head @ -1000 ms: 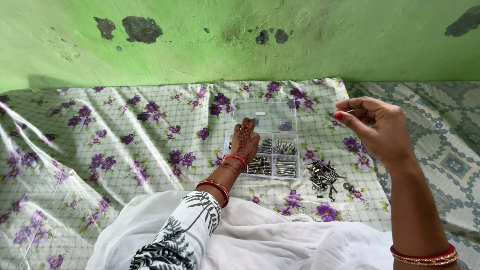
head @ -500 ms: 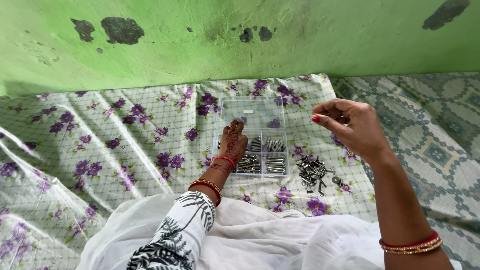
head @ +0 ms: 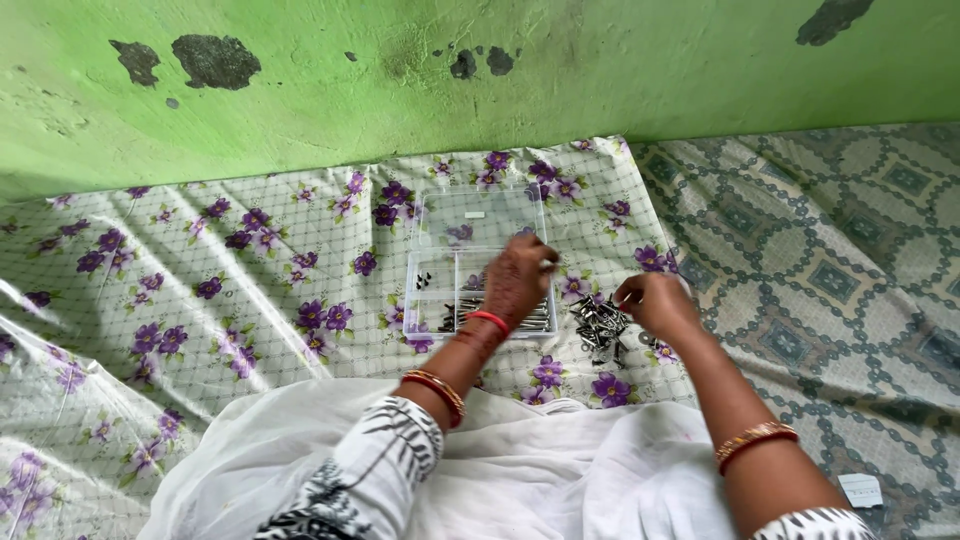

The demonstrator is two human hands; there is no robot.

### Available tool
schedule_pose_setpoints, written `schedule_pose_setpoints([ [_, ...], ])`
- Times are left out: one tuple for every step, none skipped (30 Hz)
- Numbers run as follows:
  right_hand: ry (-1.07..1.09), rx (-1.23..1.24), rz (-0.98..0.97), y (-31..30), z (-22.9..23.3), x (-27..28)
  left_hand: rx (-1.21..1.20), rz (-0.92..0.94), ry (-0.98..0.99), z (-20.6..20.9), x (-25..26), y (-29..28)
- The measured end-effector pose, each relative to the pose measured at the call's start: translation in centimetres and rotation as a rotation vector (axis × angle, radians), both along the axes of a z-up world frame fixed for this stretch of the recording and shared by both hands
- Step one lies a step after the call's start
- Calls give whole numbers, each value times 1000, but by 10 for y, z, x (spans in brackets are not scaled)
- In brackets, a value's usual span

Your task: The person sits on a bed and assembles small metal hardware components by hand. They pick up screws and nuts from a clear plastic organizer box and the surrounding fabric, then thread the nuts onto the screws. The assembled pieces are placed back into the box or on the bed.

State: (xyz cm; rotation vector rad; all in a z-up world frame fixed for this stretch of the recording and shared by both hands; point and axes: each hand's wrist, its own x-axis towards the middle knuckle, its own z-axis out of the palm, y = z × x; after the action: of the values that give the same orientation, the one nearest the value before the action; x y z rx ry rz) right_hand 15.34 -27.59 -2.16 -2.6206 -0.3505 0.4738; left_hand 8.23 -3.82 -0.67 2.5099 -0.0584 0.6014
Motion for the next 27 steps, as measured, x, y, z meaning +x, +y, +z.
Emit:
schedule_pose_setpoints([
  [-46,-16,36,4,-12,-3,-41,-15,27,-3,0,-17],
  [-94,-34,73,9,-22,-6,-83,-31,53,-6,-1,-33],
  [-141,-51,109,11,-29,-9,-87,-26,82,-10,-3,-47],
  [-130,-45,105,14,-34,-11,-90,-20,112,-13,-6,-60],
  [-120,-39,100,19,-38,-15,-94,-15,142,-15,-7,-69],
  [-106,-31,99,21,-42,-18,-95,-18,182,-18,-10,-74],
  [-210,25,132,19,-45,-19,-95,-21,223,-20,-12,-79],
  [-313,84,166,20,-49,-19,-93,-23,266,-21,-15,-80],
  [-415,144,199,20,-53,-20,-89,-12,255,-22,-18,-80],
  [-449,131,206,22,-56,-19,-85,-1,243,-22,-20,-79],
  [-483,118,212,23,-58,-19,-80,9,231,-22,-22,-77],
  [-520,105,218,25,-59,-19,-81,17,245,-20,-22,-74],
  [-539,102,202,25,-58,-20,-81,25,259,-18,-22,-69],
  [-560,97,186,25,-54,-20,-83,32,271,-14,-21,-65],
  [-581,93,171,25,-49,-22,-91,45,245,-10,-22,-61],
  [-505,124,124,26,-40,-21,-101,59,217,-4,-23,-57],
  [-428,154,79,28,-28,-18,-110,72,188,2,-24,-52],
  [-352,182,35,30,-14,-16,-154,81,212,11,-23,-47],
  [-408,300,73,33,2,-15,-198,90,235,22,-20,-41],
  [-463,415,111,35,20,-14,-245,98,258,33,-17,-35],
  [-516,531,150,37,40,-14,-300,61,219,45,-14,-27],
  [-609,582,202,40,62,-15,-354,24,183,58,-13,-19],
  [-702,633,255,44,85,-16,-406,-13,145,71,-12,-11],
  [-723,676,280,47,108,-21,-422,-79,59,84,-14,-3],
  [-743,719,305,50,131,-27,-436,-146,-28,99,-17,5],
  [-757,722,329,51,153,-37,-448,-216,-113,112,-21,10],
  [-770,725,354,53,174,-47,-422,-231,-151,126,-28,15],
])
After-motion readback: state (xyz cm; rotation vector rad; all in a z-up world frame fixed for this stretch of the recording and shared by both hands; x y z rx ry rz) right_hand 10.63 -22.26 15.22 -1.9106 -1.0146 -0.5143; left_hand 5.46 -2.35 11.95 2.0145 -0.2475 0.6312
